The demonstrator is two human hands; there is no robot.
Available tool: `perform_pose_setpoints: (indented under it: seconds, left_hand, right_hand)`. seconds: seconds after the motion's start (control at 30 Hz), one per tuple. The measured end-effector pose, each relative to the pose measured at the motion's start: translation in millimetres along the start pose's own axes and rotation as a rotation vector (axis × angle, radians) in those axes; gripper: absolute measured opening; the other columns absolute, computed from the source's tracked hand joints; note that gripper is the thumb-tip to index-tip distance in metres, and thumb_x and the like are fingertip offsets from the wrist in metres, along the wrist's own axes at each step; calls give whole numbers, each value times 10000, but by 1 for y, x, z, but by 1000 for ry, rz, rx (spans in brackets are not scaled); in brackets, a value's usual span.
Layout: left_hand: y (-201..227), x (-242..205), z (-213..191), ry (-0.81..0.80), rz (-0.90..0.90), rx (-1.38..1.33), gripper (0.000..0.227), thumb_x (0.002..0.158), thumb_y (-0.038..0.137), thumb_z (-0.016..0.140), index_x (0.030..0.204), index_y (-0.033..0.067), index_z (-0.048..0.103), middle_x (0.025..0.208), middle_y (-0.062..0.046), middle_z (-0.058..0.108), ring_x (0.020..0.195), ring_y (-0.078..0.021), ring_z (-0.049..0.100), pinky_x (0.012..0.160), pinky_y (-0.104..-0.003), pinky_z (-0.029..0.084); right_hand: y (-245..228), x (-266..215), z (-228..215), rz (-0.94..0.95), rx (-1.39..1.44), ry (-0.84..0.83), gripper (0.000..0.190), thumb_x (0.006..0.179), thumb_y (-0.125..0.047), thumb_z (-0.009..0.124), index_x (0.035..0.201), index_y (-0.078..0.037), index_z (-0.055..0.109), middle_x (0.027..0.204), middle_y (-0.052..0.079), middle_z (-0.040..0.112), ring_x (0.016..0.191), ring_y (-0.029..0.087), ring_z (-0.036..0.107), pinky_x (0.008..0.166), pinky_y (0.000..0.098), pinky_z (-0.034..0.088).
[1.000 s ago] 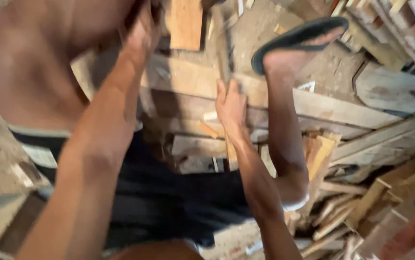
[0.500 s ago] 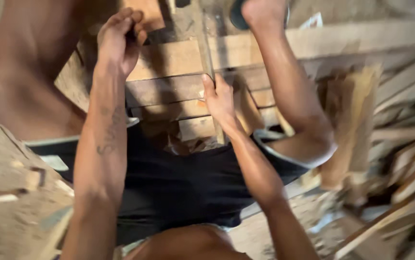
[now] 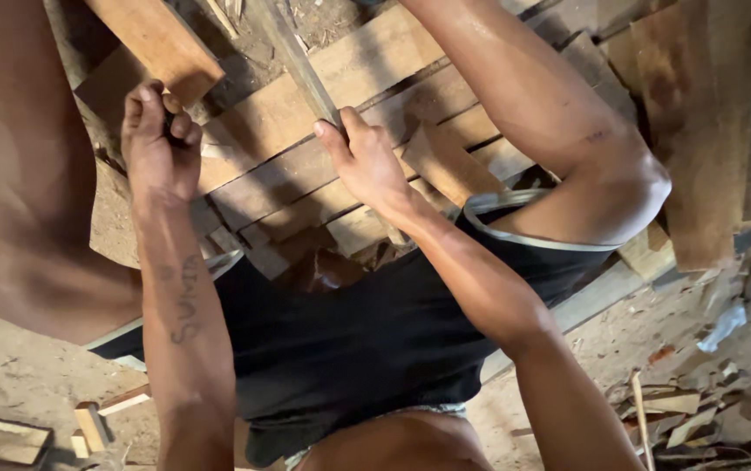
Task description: The person aligns wooden boards and joins wooden pieces together by hammering them with a hammer.
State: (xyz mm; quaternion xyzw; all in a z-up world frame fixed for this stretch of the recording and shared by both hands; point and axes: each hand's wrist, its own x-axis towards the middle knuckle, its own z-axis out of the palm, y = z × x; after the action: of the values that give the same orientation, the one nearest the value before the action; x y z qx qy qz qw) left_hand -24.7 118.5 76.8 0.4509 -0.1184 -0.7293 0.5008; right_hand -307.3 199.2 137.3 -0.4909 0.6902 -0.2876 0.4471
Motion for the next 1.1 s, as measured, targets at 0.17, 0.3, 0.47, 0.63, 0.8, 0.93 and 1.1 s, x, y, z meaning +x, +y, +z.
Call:
perform_pose_setpoints:
  seconds: [0.17, 0.3, 0.47, 0.63, 0.8, 0.93, 1.1]
  left_hand:
    - [14, -2, 14, 8, 23, 144, 137, 1165, 234, 585, 1102, 113, 575, 915, -64, 633, 726, -169, 522, 632, -283, 429]
    - [20, 1, 14, -75, 39, 164, 178, 1173, 262, 625, 1093, 123, 550, 878, -59, 635, 686, -157, 530, 654, -281, 430]
    - [23, 2, 11, -103, 9, 184, 291, 1155, 349, 663, 1000, 173, 492, 728, 12, 476, 611, -90, 409, 565, -236, 336]
    - [25, 0, 12, -116, 49, 179, 269, 1147, 384, 613, 1023, 156, 545, 707, 35, 405, 606, -82, 360, 555, -239, 298]
    - [29, -6, 15, -103, 38, 90, 197, 1154, 325, 618, 1033, 196, 531, 752, 32, 436, 643, -94, 387, 592, -256, 332]
    - [33, -12, 19, -160, 10, 14, 69, 1156, 196, 600, 1178, 136, 576, 878, -25, 540, 756, -151, 500, 708, -303, 427]
    - [37, -14, 24, -173, 48, -7, 104, 1124, 50, 541, 1204, 107, 572, 975, -84, 636, 819, -192, 601, 716, -322, 503]
  right_hand:
    - [2, 3, -1, 33, -3, -41, 401, 1044, -365, 602, 914, 7, 523, 549, 175, 518, 443, 261, 536, 446, 434, 409]
    - [1, 3, 0, 35, 3, -44, 408, 1048, -365, 606, 909, 9, 521, 543, 155, 501, 450, 205, 499, 426, 409, 400]
    - [-4, 2, 0, 53, 22, -81, 399, 1039, -369, 598, 927, 8, 528, 548, 137, 526, 455, 178, 518, 425, 405, 412]
    - [-5, 0, 1, 96, -14, -78, 392, 1028, -373, 611, 1094, 12, 572, 577, 178, 534, 492, 246, 526, 476, 439, 443]
    - [-3, -4, 4, 22, 2, -67, 372, 1048, -359, 615, 1030, 12, 598, 673, 181, 614, 558, 292, 588, 555, 437, 484]
    - [-6, -4, 4, 82, -25, -87, 367, 1024, -357, 610, 1072, 6, 607, 669, 196, 618, 557, 318, 611, 557, 445, 484]
    - [-8, -6, 3, -1, -18, -73, 367, 1030, -347, 598, 1132, 5, 613, 684, 197, 624, 563, 309, 612, 566, 438, 495]
